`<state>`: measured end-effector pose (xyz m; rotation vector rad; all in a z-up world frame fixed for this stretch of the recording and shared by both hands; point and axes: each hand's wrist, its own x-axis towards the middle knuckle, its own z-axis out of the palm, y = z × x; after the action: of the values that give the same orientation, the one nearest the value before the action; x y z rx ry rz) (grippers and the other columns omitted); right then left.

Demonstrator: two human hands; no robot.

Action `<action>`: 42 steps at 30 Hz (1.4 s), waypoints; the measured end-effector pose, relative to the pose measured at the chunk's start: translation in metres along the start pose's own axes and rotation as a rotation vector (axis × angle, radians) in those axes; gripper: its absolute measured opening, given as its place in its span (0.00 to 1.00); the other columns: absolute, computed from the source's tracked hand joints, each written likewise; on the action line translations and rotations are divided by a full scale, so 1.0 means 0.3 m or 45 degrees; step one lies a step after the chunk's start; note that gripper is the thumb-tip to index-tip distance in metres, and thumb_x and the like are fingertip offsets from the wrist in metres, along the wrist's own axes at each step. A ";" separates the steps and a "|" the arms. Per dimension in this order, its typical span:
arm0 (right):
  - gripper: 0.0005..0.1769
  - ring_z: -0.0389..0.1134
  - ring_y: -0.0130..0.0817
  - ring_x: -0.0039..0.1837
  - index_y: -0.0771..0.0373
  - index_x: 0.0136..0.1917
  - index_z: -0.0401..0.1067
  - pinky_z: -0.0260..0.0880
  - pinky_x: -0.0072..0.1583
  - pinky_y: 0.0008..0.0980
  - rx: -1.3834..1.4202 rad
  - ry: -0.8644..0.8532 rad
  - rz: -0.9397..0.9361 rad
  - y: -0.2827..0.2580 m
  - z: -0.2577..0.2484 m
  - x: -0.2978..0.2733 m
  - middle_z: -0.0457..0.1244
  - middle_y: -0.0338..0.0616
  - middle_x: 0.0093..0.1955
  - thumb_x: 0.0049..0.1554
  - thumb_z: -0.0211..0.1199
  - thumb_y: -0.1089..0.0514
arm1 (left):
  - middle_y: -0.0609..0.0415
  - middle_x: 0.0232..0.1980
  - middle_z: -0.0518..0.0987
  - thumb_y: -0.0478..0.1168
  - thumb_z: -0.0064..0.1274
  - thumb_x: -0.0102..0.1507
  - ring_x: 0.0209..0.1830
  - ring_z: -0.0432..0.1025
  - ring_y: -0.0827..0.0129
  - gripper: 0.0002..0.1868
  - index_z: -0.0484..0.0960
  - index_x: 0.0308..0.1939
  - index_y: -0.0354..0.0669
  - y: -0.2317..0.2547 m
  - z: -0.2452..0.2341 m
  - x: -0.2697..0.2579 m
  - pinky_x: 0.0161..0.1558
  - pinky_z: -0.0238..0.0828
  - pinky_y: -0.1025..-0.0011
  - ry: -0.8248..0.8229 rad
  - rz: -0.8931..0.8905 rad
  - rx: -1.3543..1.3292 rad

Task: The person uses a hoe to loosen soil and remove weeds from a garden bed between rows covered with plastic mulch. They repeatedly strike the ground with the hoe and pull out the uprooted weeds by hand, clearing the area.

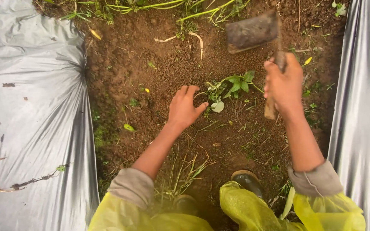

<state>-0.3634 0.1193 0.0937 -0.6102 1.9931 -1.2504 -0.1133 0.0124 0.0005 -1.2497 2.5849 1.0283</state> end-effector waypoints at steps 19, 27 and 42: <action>0.10 0.65 0.30 0.31 0.74 0.58 0.59 0.72 0.29 0.28 0.053 0.140 -0.002 0.246 -0.119 0.042 0.56 0.44 0.35 0.73 0.44 0.61 | 0.54 0.41 0.77 0.48 0.65 0.66 0.47 0.77 0.59 0.24 0.76 0.59 0.41 0.091 0.250 0.137 0.59 0.63 0.53 0.271 0.026 0.166; 0.12 0.64 0.30 0.32 0.72 0.58 0.59 0.71 0.29 0.31 0.066 0.095 0.093 0.242 -0.149 0.048 0.57 0.45 0.36 0.72 0.44 0.58 | 0.47 0.41 0.82 0.44 0.62 0.64 0.42 0.83 0.53 0.21 0.78 0.58 0.41 0.164 0.265 0.142 0.46 0.80 0.50 -0.008 -0.198 -0.215; 0.16 0.64 0.34 0.32 0.75 0.60 0.60 0.71 0.31 0.35 0.195 -0.020 0.262 0.204 -0.227 0.078 0.56 0.47 0.37 0.70 0.46 0.57 | 0.50 0.28 0.80 0.46 0.57 0.68 0.27 0.78 0.60 0.16 0.83 0.52 0.38 0.536 -0.300 0.122 0.43 0.82 0.55 -0.036 -0.193 0.066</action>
<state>-0.4320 0.1681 0.0510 -0.3303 1.8734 -1.2531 -0.2362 0.0039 0.1425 -1.3825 2.4359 0.9380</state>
